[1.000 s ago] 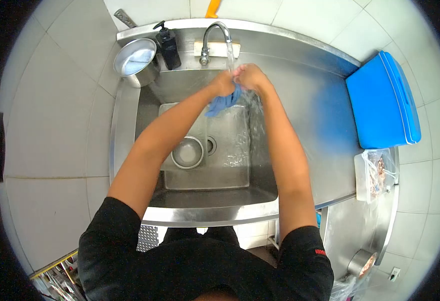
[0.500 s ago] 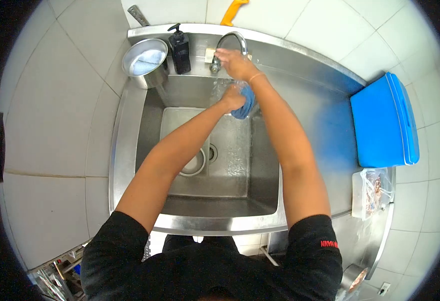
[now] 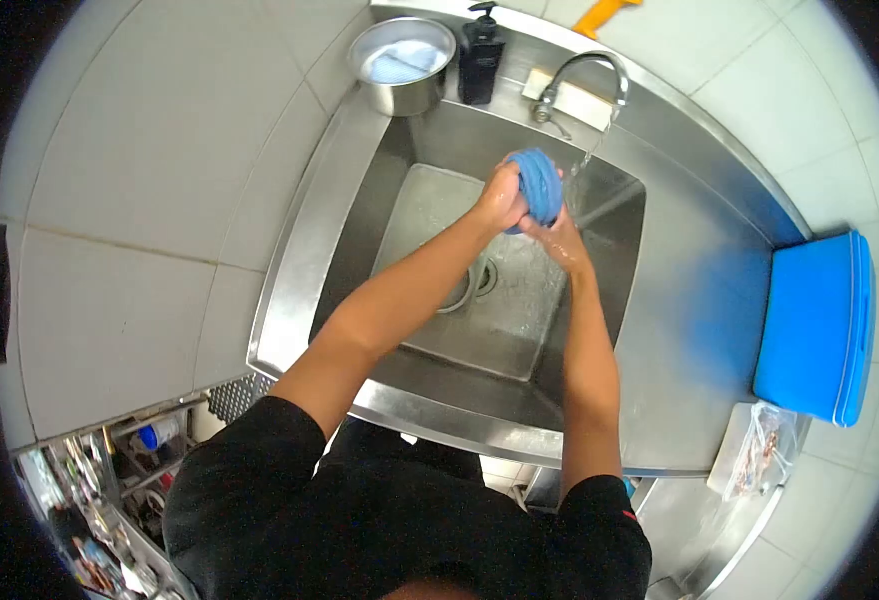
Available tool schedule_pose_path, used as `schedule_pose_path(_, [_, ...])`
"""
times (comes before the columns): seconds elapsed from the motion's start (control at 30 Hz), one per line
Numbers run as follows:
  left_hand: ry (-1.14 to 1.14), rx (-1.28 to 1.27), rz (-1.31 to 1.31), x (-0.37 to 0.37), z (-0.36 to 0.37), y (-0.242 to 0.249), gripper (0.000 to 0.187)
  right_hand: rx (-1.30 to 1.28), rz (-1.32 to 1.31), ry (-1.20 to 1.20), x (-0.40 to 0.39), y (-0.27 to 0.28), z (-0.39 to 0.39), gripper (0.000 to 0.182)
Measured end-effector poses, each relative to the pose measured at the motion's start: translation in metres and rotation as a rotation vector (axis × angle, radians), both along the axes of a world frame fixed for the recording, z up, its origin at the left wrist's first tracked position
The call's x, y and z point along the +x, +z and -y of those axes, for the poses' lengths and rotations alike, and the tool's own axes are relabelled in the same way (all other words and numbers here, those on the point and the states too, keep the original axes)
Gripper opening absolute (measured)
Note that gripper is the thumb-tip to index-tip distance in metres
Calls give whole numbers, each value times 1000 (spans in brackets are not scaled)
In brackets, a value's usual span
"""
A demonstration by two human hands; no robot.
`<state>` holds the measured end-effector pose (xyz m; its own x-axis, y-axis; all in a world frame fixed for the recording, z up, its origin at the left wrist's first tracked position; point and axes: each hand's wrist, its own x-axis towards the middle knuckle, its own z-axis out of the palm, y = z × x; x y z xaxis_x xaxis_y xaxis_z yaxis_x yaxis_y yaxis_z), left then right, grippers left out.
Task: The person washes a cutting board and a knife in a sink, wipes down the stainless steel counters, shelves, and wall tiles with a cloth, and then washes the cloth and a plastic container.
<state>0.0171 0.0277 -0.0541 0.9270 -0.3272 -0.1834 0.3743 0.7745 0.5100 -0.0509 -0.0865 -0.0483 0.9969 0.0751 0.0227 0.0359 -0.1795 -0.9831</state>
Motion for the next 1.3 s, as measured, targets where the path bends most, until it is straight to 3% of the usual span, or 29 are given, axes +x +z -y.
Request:
schedule_pose_path(0.03, [-12,-258,-99,0,-1,-2,32,-169,51,20,-8,2,-7,51])
schedule_pose_path(0.07, [-5,-255,-101,1,-6,-5,32,-165,49,26,-5,-4,-3,51])
schedule_pose_path(0.13, [68,-23,-26,-2,-22,-17,38,-123,-240,-79,7,-20,11,40])
schedule_pose_path(0.17, [-25,162,-23,-9,-40,-17,43,-120,-243,-96,12,-18,12,40])
schedule_pose_path(0.27, [-316,848,131,-26,-92,-8,66,-296,55,-60,19,10,19,28])
schedule_pose_path(0.33, [-346,995,470,-24,-100,-32,79,-383,84,25,23,38,8,25])
schedule_pose_path(0.4, [-306,1013,610,-32,-86,-5,79,-457,68,131,23,62,-3,25])
schedule_pose_path(0.47, [-232,1043,735,-34,-78,11,79,-335,-29,262,28,75,-14,24])
schedule_pose_path(0.5, [-252,868,719,-36,-69,17,72,-340,-27,269,31,78,-17,24])
schedule_pose_path(0.53, [-267,696,702,-36,-62,19,65,-226,-24,245,34,81,-21,26])
schedule_pose_path(0.57, [-255,699,700,-38,-58,20,65,-111,-22,222,37,83,-25,27])
schedule_pose_path(0.6, [-219,750,563,-41,-56,22,52,-110,-20,230,40,80,-31,27])
schedule_pose_path(0.63, [-186,798,425,-44,-53,22,40,153,-79,140,41,71,-39,30])
schedule_pose_path(0.67, [-185,802,425,-47,-52,26,40,416,-139,45,43,59,-42,33])
schedule_pose_path(0.73, [-64,742,164,-51,-47,34,23,528,-99,-22,43,31,-37,34])
schedule_pose_path(0.8, [-35,767,164,-51,-45,36,28,644,-65,-87,32,4,-40,36])
schedule_pose_path(0.87, [24,795,155,-48,-41,28,34,831,-273,-320,4,-16,-57,51])
schedule_pose_path(0.9, [115,994,247,-45,-33,9,41,837,-285,-294,-5,-24,-64,51])
schedule_pose_path(0.93, [202,1199,332,-44,-25,-11,49,1042,-330,-147,-16,-31,-67,62])
schedule_pose_path(0.97, [219,1216,315,-47,-17,-27,49,1245,-377,1,-26,-37,-70,74])
schedule_pose_path(1.03, [282,1400,373,-53,-5,-50,54,1238,-399,-79,-38,-36,-75,79])
schedule_pose_path(1.07, [285,1411,372,-58,-11,-35,54,1219,-400,-185,-44,-36,-74,85])
schedule_pose_path(1.13, [162,1128,267,-65,-9,-2,48,1318,-477,-163,-59,-44,-65,88])
schedule_pose_path(1.2, [77,1137,311,-59,-6,13,47,1430,-679,-198,-65,-63,-52,103])
schedule_pose_path(1.3, [-11,1116,385,-62,2,15,48,1620,-463,-30,-55,-55,-49,103])
